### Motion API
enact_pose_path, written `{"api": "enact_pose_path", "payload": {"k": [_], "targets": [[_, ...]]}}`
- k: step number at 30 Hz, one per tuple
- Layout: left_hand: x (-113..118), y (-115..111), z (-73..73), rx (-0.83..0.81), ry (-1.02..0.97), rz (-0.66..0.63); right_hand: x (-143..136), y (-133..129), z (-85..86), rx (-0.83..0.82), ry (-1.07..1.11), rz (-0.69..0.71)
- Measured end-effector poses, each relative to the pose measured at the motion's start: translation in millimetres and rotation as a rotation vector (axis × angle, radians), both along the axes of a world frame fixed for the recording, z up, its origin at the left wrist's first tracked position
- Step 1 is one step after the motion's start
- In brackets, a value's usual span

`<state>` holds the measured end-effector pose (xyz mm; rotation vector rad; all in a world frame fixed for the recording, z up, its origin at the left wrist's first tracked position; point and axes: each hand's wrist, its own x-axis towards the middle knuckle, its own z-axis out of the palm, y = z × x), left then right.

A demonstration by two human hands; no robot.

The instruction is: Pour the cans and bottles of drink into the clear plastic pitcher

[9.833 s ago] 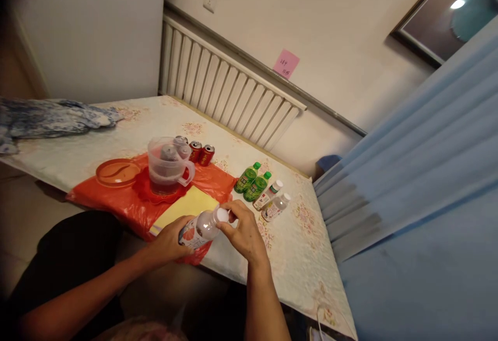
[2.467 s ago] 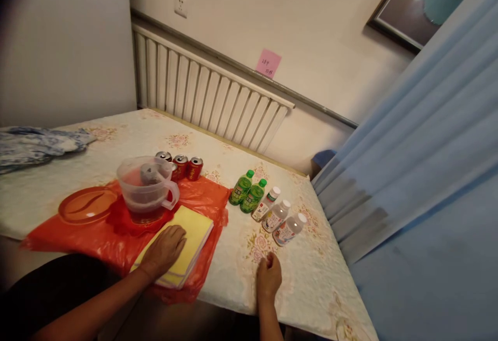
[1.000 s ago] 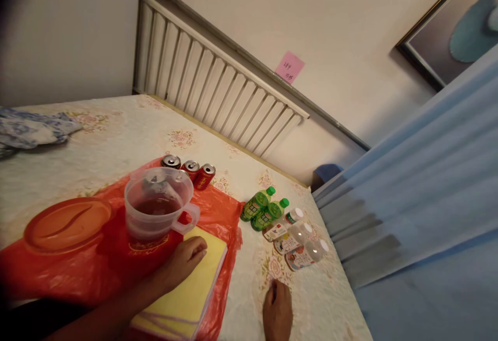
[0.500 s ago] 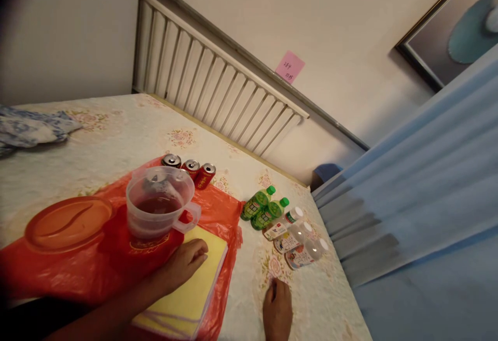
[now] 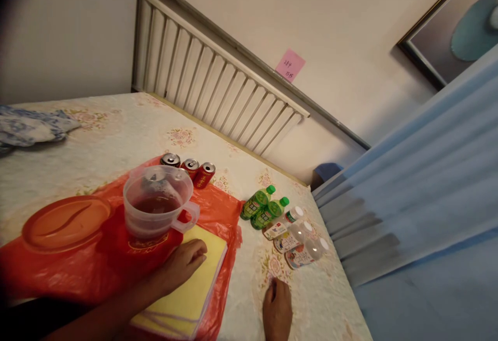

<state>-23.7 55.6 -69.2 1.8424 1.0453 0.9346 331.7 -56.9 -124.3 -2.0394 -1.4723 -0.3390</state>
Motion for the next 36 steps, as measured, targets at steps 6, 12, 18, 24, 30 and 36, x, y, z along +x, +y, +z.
{"api": "enact_pose_path", "payload": {"k": [6, 12, 18, 24, 30, 36], "targets": [[-0.1, -0.8, 3.8, -0.009, 0.014, -0.004, 0.1, -0.2, 0.8, -0.02, 0.012, -0.002], [-0.6, -1.3, 3.0, -0.013, 0.009, -0.009, 1.6, -0.4, -0.2, -0.037, 0.006, 0.005], [0.1, -1.3, -0.1, -0.011, 0.0, -0.003, 0.3, 0.7, 1.4, -0.029, 0.001, 0.001], [0.2, -0.9, -0.2, -0.015, -0.017, -0.005, -0.8, -2.2, 3.8, -0.036, 0.069, -0.006], [-1.9, -2.8, 3.3, -0.023, -0.007, 0.001, -10.7, 17.0, 22.9, 0.071, 0.32, -0.053], [-2.3, -2.2, 6.5, -0.052, 0.015, -0.001, -90.6, 125.6, 92.3, 0.161, 0.41, 0.342]]}}
